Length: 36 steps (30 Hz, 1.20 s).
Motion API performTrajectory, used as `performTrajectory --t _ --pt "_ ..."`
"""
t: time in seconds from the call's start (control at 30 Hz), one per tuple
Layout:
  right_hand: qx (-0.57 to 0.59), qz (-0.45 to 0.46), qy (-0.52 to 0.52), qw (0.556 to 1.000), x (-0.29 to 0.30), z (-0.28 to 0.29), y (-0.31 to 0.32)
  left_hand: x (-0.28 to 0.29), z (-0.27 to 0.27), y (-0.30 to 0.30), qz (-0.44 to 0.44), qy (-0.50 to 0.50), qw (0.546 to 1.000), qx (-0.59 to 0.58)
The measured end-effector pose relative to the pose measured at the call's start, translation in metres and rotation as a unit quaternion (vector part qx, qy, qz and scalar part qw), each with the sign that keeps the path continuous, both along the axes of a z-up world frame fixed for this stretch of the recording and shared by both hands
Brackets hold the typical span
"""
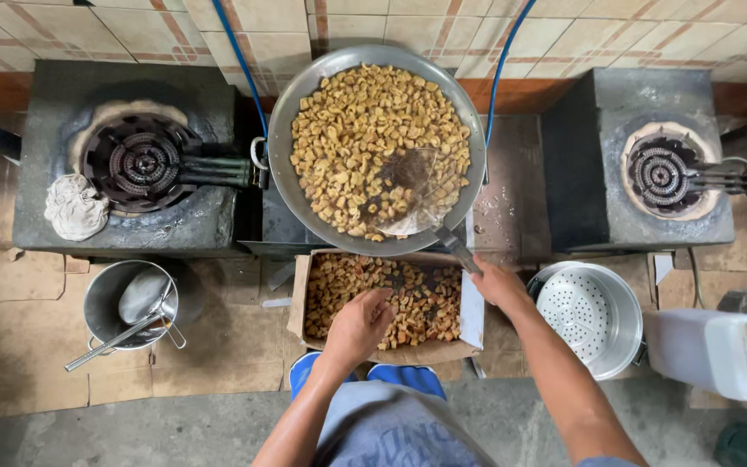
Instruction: The person is frying food pieces in a large wok and using a metal strainer to scoop them out and place them into a cardboard box.
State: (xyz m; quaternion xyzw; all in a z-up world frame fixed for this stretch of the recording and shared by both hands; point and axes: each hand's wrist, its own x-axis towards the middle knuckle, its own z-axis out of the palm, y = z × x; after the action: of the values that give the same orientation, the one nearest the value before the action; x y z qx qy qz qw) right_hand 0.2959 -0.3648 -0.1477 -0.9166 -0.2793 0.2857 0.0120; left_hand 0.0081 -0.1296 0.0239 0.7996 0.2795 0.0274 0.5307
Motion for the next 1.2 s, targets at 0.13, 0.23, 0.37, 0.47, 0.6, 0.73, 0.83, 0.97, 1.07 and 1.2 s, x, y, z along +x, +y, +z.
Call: performTrajectory --t 0.13,0.23,0.37,0.47,0.6,0.73,0.83,0.97,1.07,1.2 --pt "0.066 -0.321 0.384 0.863 -0.010 -0.045 0.019 0.003 0.007 0.003 0.001 -0.016 1.000 -0.017" --pt "0.213 -0.457 0.501 0.704 -0.073 -0.060 0.042 0.005 0.006 0.005 0.004 -0.025 0.999 -0.020" --pt "0.272 -0.365 0.387 0.802 -0.099 -0.052 0.035 0.003 0.008 0.011 0.005 -0.029 1.000 -0.006" --pt "0.211 -0.249 0.242 0.914 -0.088 -0.017 0.017 0.004 0.010 0.021 0.004 -0.024 1.000 -0.015" --pt "0.106 -0.141 -0.012 0.984 -0.078 0.022 0.014 -0.002 0.007 0.025 0.001 -0.025 1.000 -0.006" --pt "0.076 -0.119 -0.103 0.985 -0.048 0.024 0.027 -0.011 0.001 0.024 0.004 -0.009 1.000 -0.010" --pt "0.049 -0.159 -0.096 0.981 -0.017 0.015 0.041 -0.019 -0.005 0.025 0.002 0.016 1.000 -0.016" --pt "0.085 -0.143 -0.152 0.974 0.010 -0.019 0.045 -0.031 -0.005 0.026 0.006 0.008 1.000 -0.008" --pt "0.098 -0.184 -0.102 0.973 0.003 -0.044 0.052 -0.038 -0.002 0.030 0.008 0.028 0.999 -0.014" --pt "0.184 -0.357 0.137 0.906 -0.038 -0.060 0.085 -0.043 0.001 0.035 0.020 0.028 0.999 -0.025"
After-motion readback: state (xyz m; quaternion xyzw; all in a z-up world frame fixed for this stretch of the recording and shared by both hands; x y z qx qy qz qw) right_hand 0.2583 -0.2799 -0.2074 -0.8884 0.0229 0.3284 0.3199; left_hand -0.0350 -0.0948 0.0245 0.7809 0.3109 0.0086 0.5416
